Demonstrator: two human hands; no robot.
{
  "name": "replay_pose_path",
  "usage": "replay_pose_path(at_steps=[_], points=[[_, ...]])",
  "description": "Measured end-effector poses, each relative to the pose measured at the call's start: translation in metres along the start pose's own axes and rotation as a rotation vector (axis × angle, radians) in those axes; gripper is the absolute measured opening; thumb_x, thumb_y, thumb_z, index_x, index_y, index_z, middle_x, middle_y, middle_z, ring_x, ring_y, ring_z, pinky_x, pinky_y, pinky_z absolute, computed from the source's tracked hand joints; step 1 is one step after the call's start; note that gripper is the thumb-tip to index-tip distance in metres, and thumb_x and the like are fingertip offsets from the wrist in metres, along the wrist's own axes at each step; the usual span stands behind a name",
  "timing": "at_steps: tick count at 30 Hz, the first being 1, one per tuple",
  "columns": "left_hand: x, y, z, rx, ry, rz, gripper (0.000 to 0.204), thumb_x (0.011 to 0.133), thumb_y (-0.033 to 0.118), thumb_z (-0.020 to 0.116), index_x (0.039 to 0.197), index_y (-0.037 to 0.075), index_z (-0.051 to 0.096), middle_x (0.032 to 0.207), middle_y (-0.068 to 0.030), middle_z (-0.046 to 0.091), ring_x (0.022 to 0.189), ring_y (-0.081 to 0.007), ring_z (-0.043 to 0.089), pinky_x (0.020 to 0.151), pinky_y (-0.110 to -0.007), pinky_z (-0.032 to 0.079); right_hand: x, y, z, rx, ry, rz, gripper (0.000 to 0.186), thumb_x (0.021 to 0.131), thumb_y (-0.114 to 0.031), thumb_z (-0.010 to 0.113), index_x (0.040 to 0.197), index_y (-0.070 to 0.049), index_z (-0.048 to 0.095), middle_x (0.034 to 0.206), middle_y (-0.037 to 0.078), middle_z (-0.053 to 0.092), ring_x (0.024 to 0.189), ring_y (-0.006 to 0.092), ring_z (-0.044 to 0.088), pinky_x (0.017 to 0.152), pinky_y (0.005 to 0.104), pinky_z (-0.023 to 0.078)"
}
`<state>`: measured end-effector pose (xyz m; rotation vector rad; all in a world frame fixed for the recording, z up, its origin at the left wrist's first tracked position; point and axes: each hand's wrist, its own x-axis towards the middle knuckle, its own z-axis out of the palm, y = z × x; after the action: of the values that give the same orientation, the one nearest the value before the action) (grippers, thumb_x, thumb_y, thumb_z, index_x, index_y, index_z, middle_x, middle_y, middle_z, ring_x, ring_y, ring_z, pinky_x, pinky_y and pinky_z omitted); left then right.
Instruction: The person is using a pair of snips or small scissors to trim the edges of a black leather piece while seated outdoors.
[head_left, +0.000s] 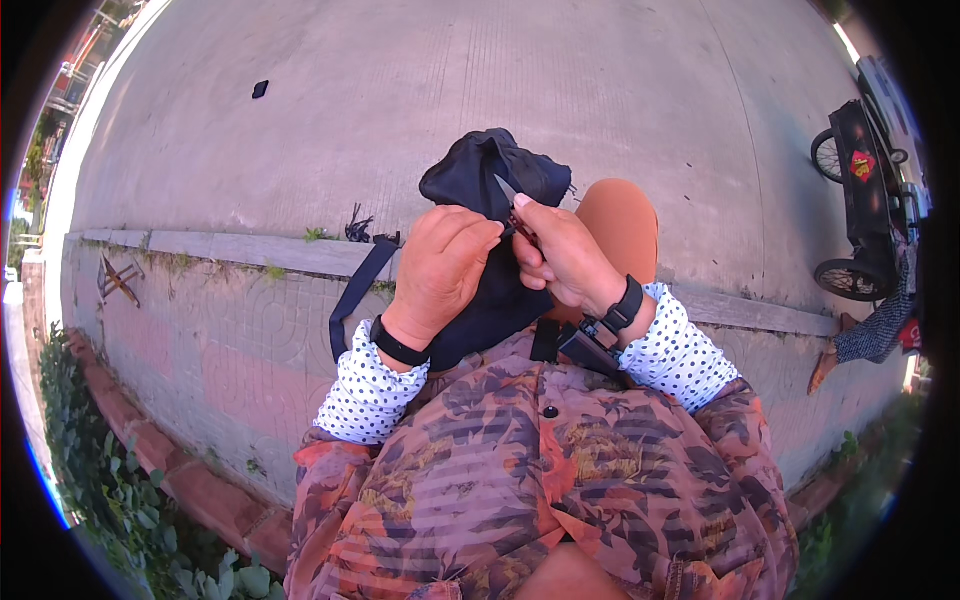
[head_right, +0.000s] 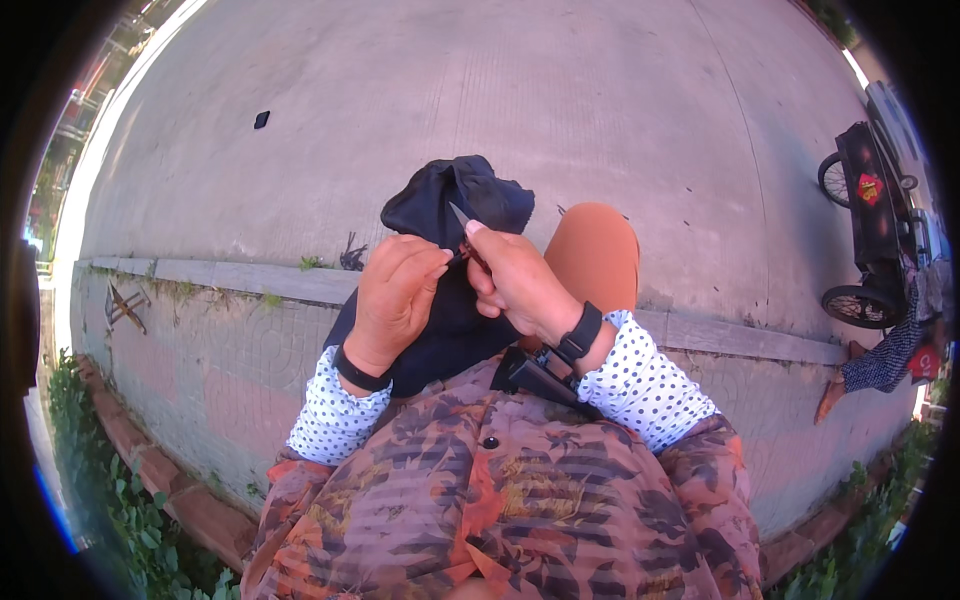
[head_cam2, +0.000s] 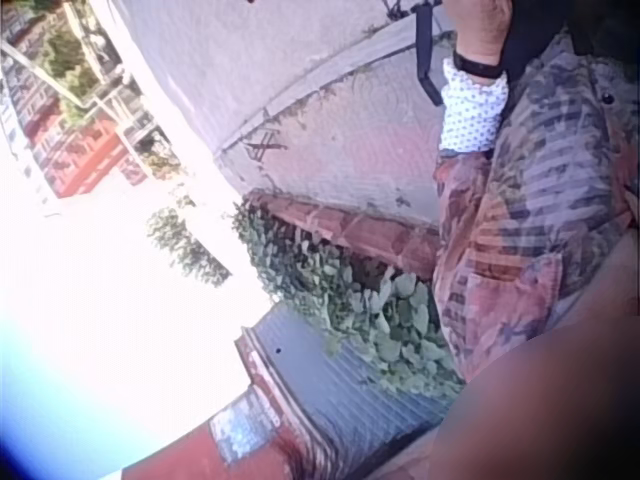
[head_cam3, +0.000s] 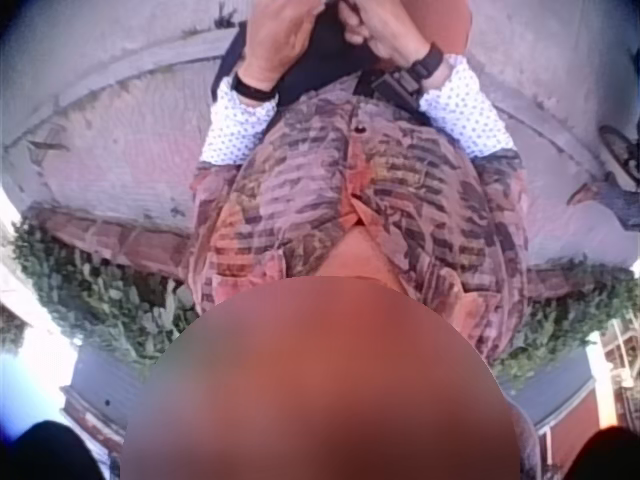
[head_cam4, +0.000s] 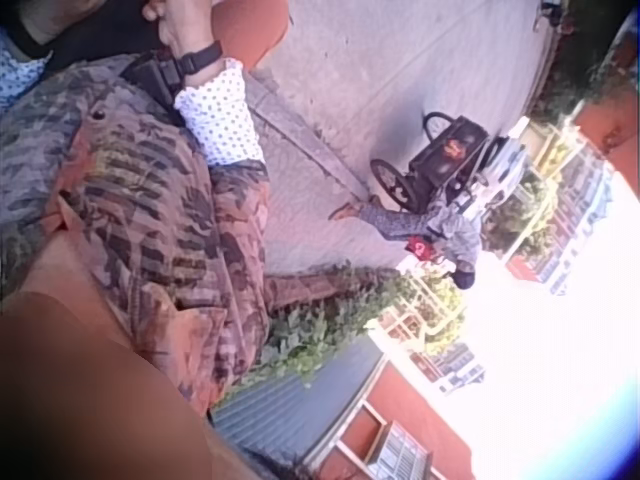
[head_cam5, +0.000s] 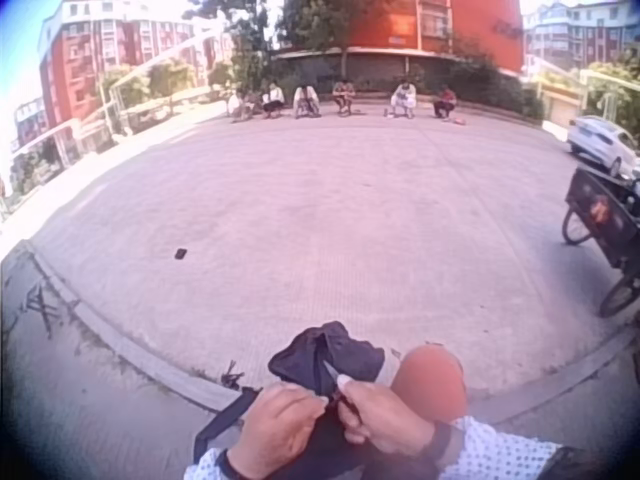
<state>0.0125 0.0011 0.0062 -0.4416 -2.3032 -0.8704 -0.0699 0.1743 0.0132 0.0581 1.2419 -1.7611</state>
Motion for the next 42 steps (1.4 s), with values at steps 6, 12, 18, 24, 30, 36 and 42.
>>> replay_pose_path(at_steps=[6, 12, 18, 24, 30, 36, 42], points=[[0.000, -0.002, -0.003, -0.036, 0.053, -0.008, 0.017, 0.085, -0.002, 0.068, 0.102, 0.002, 0.067, 0.094, -0.0126, 0.066, 0.087, -0.0333, 0.063, 0.076, -0.040, 0.050, -0.002, 0.002, -0.005, 0.002, 0.004, -0.030, 0.041, 0.107, -0.037, 0.043, 0.099, 0.000, 0.059, 0.056, 0.000, 0.041, 0.043, 0.0114, 0.029, 0.044, 0.0274, 0.032], [0.001, 0.001, -0.003, -0.015, 0.015, 0.014, 0.018, 0.085, -0.002, 0.068, 0.102, 0.003, 0.067, 0.094, -0.0121, 0.066, 0.087, -0.0332, 0.063, 0.076, -0.040, 0.050, -0.005, -0.006, -0.003, 0.005, 0.000, 0.022, 0.042, 0.107, -0.038, 0.040, 0.102, 0.000, 0.057, 0.058, 0.000, 0.042, 0.043, 0.0112, 0.030, 0.047, 0.0289, 0.034], [0.003, 0.006, -0.002, -0.012, -0.014, 0.026, 0.020, 0.082, -0.003, 0.069, 0.101, 0.002, 0.068, 0.096, -0.0122, 0.066, 0.088, -0.0333, 0.062, 0.076, -0.039, 0.050, 0.005, -0.009, 0.001, -0.024, 0.008, 0.035, 0.039, 0.107, -0.037, 0.041, 0.095, -0.003, 0.054, 0.058, 0.002, 0.043, 0.043, 0.0114, 0.030, 0.047, 0.0304, 0.036], [0.004, 0.007, -0.004, -0.036, -0.021, 0.020, 0.021, 0.081, -0.005, 0.070, 0.101, 0.001, 0.068, 0.095, -0.0127, 0.066, 0.088, -0.0335, 0.062, 0.076, -0.039, 0.051, 0.010, -0.008, 0.000, 0.000, 0.036, 0.011, 0.038, 0.107, -0.036, 0.042, 0.094, -0.003, 0.055, 0.056, 0.001, 0.041, 0.042, 0.0115, 0.029, 0.046, 0.0302, 0.036], [0.002, 0.007, -0.009, -0.048, -0.007, 0.011, 0.021, 0.080, -0.005, 0.069, 0.100, 0.001, 0.068, 0.094, -0.0129, 0.066, 0.087, -0.0334, 0.063, 0.076, -0.039, 0.051, 0.006, -0.003, -0.004, 0.007, 0.010, -0.012, 0.039, 0.108, -0.036, 0.040, 0.099, -0.001, 0.057, 0.055, 0.000, 0.039, 0.042, 0.0110, 0.029, 0.047, 0.0294, 0.036], [0.001, 0.009, -0.013, -0.059, -0.009, 0.022, 0.020, 0.081, -0.004, 0.070, 0.100, 0.002, 0.068, 0.095, -0.0120, 0.065, 0.087, -0.0326, 0.062, 0.076, -0.039, 0.051, -0.006, -0.009, 0.000, 0.027, -0.011, 0.032, 0.040, 0.108, -0.036, 0.040, 0.098, -0.002, 0.057, 0.059, 0.000, 0.042, 0.045, 0.0100, 0.031, 0.050, 0.0292, 0.038], [0.004, 0.014, -0.009, -0.074, -0.031, 0.058, 0.023, 0.079, -0.003, 0.071, 0.100, 0.003, 0.068, 0.097, -0.0114, 0.065, 0.088, -0.0325, 0.062, 0.076, -0.039, 0.051, 0.003, -0.011, 0.010, 0.038, 0.064, 0.025, 0.040, 0.108, -0.037, 0.040, 0.090, -0.005, 0.054, 0.060, 0.001, 0.042, 0.044, 0.0104, 0.030, 0.049, 0.0300, 0.038]])
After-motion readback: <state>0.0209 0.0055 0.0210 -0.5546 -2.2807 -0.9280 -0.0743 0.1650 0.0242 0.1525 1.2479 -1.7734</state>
